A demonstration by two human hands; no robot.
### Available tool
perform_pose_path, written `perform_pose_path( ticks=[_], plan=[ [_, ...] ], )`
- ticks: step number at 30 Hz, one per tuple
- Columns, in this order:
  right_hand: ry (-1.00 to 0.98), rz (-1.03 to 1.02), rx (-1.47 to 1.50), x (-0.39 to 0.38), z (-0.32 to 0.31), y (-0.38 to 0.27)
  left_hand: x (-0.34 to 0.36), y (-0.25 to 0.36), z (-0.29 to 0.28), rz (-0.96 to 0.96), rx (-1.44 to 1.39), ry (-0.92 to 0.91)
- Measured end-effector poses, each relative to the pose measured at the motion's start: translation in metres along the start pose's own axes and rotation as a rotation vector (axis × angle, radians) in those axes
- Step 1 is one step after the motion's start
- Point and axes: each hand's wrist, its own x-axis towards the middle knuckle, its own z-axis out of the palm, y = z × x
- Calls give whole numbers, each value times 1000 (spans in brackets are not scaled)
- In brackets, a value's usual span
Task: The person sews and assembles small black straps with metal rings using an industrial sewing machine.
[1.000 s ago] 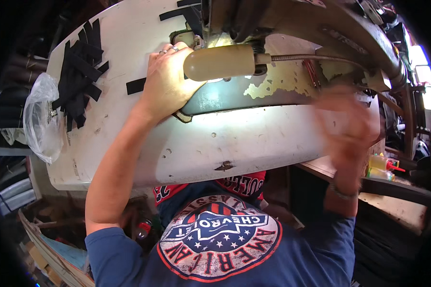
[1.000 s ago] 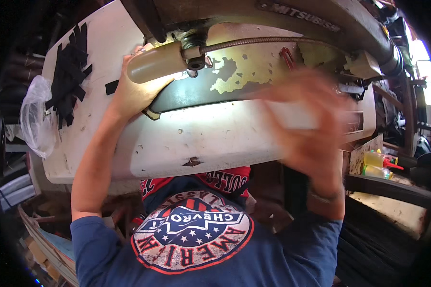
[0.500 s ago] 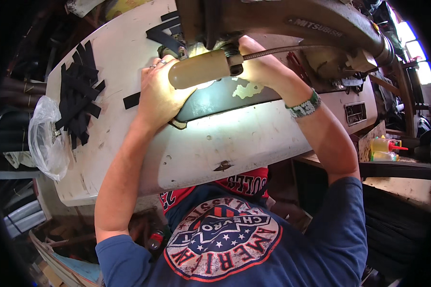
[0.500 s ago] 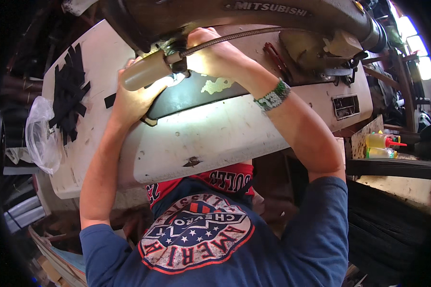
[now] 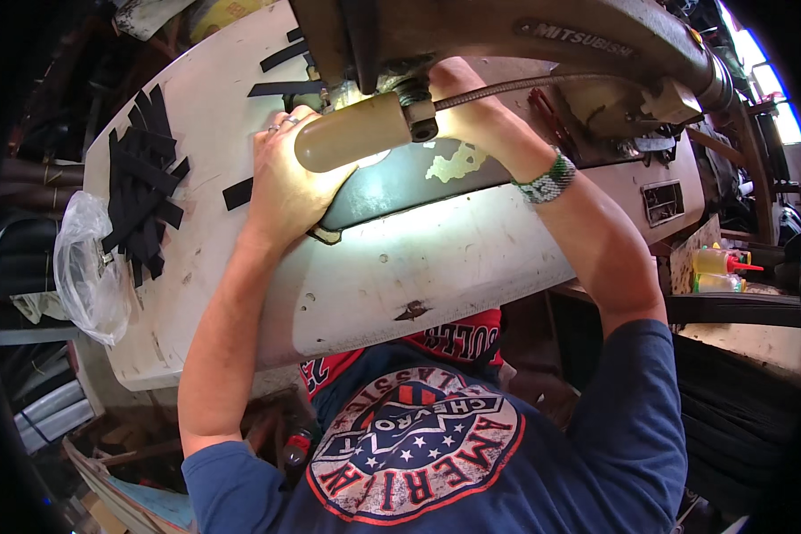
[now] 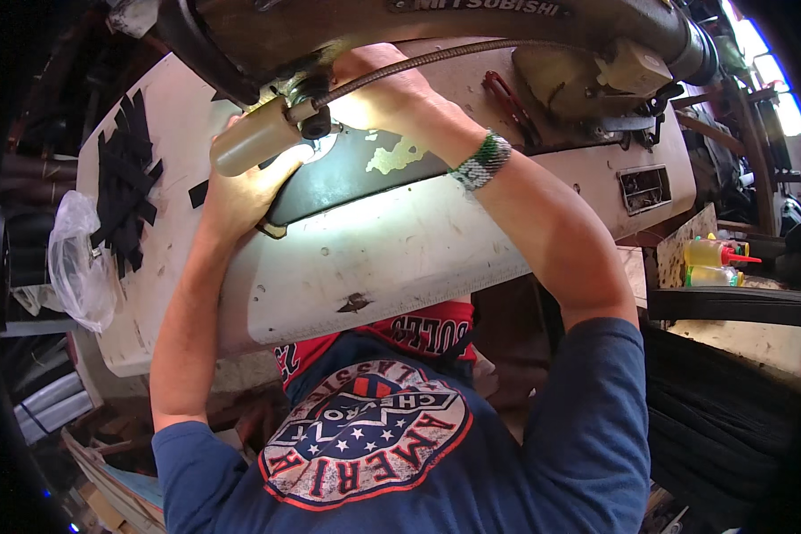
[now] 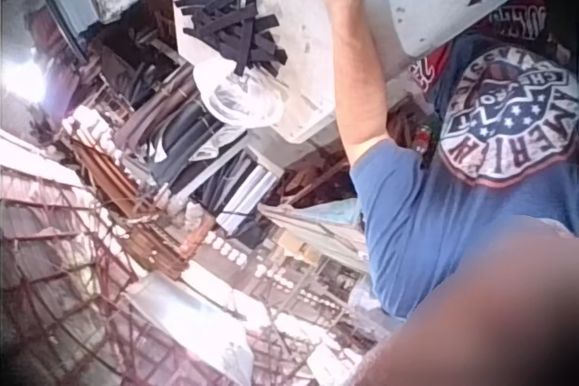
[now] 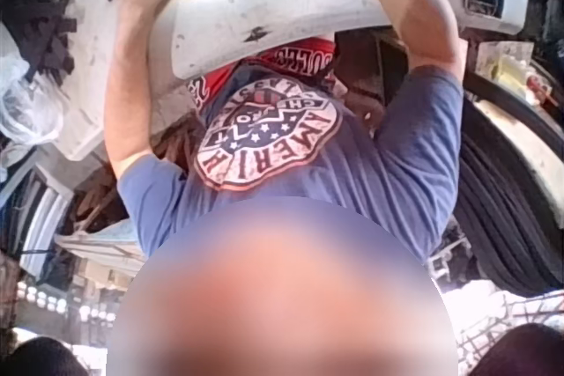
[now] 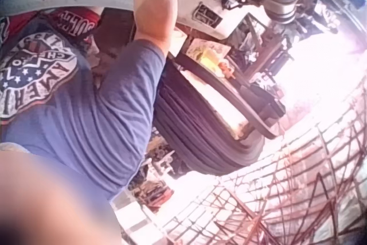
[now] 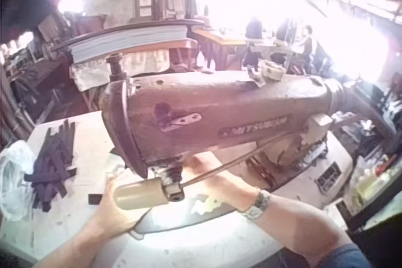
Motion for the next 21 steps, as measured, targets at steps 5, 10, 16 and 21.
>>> perform_pose_path(
  ticks=[5, 10, 16, 21],
  plan=[
    [78, -24, -253, -2, 6, 11, 0, 1, 0, 15, 22, -1],
    [172, 49, -426, 2, 6, 37, 0, 4, -3, 70, 136, -6],
    [254, 45, -603, -14, -8, 38, -2, -7, 1, 48, 17, 7],
    [2, -244, -398, -73, -74, -10, -2, -8, -4, 93, 192, 45]
  ],
)
